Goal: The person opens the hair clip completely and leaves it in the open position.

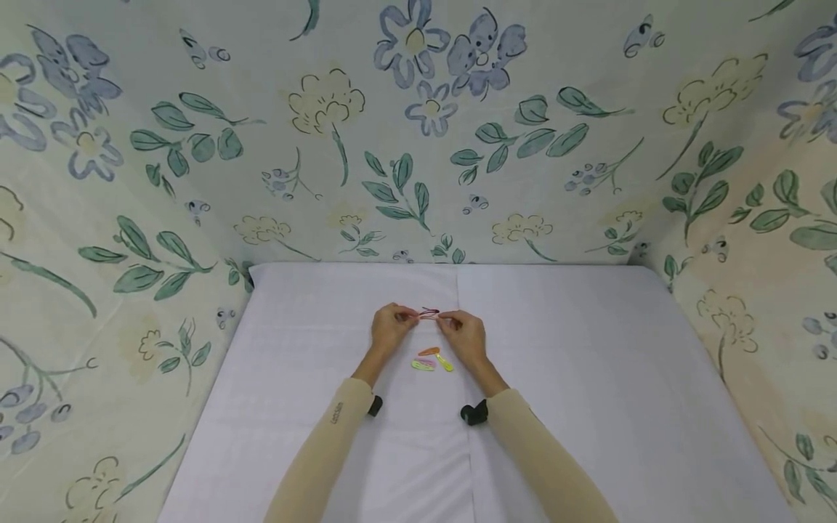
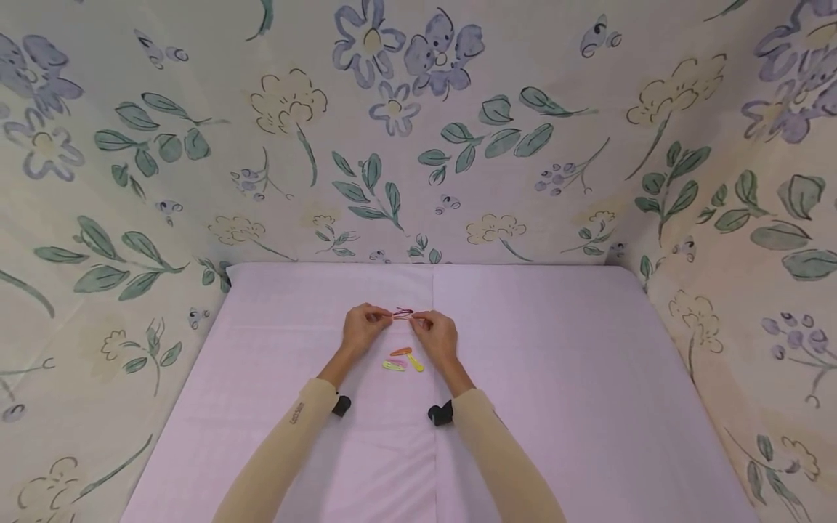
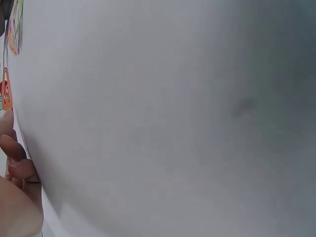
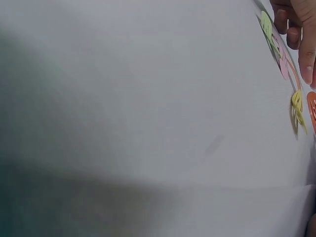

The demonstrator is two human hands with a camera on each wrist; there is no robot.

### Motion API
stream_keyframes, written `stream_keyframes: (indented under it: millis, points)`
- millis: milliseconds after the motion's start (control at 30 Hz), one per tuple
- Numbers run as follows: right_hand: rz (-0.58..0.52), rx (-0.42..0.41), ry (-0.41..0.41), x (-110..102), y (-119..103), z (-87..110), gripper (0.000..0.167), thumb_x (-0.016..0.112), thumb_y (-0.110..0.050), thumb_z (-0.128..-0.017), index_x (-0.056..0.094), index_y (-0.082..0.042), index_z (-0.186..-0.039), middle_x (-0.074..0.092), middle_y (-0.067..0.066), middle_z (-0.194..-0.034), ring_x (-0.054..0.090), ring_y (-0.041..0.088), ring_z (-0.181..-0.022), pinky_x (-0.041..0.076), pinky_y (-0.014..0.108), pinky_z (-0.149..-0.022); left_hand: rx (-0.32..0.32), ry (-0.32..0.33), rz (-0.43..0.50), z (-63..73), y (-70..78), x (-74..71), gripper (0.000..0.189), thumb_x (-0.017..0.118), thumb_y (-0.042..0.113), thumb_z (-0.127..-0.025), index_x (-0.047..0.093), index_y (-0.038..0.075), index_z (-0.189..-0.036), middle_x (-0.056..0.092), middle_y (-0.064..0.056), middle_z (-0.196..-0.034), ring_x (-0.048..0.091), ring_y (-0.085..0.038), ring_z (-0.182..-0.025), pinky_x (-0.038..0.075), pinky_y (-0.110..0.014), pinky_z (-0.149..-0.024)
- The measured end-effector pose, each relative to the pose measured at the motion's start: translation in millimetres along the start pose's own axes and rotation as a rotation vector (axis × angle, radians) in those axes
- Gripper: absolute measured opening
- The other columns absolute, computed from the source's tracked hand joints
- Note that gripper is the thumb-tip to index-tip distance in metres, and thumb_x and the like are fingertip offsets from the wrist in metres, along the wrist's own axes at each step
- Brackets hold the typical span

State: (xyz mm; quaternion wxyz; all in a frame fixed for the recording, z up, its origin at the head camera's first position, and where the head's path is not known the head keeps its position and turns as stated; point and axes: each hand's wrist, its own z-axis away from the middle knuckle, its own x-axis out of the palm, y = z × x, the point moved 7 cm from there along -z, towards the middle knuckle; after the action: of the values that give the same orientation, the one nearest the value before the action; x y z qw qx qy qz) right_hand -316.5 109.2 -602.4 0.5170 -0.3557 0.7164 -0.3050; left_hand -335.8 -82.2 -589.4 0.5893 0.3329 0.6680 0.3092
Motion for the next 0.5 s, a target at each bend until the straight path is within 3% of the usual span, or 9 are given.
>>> stream_keyframes:
  millis: [233, 500]
  points:
    - [-0.072, -0.046, 0.022, -6.6, 1.6, 9.4, 0.010, 0.081, -0.010, -0.089, 0.082, -0.005, -0.098, 0.061, 0.006, -0.066, 0.045, 0.006, -0.059, 0.035, 0.019, -0.055, 0.016, -0.043, 0.032, 12.0, -5.7, -6.9, 0.006, 0.085, 0.006, -0.083, 0.083, 0.007, -0.089, 0.071, -0.009, -0.082, 0.053, -0.013, -0.073, 0.041, -0.021, -0.065]
    - [-0.071, -0.036, -0.008, -16.3, 7.0, 23.3, 0.009, 0.081, -0.010, -0.089, 0.082, -0.007, -0.097, 0.061, 0.004, -0.066, 0.045, 0.006, -0.059, 0.036, 0.019, -0.055, 0.025, -0.186, 0.040, 37.3, -4.3, -5.7, 0.008, 0.086, 0.010, -0.083, 0.083, 0.011, -0.091, 0.073, -0.005, -0.087, 0.055, -0.011, -0.076, 0.043, -0.022, -0.067]
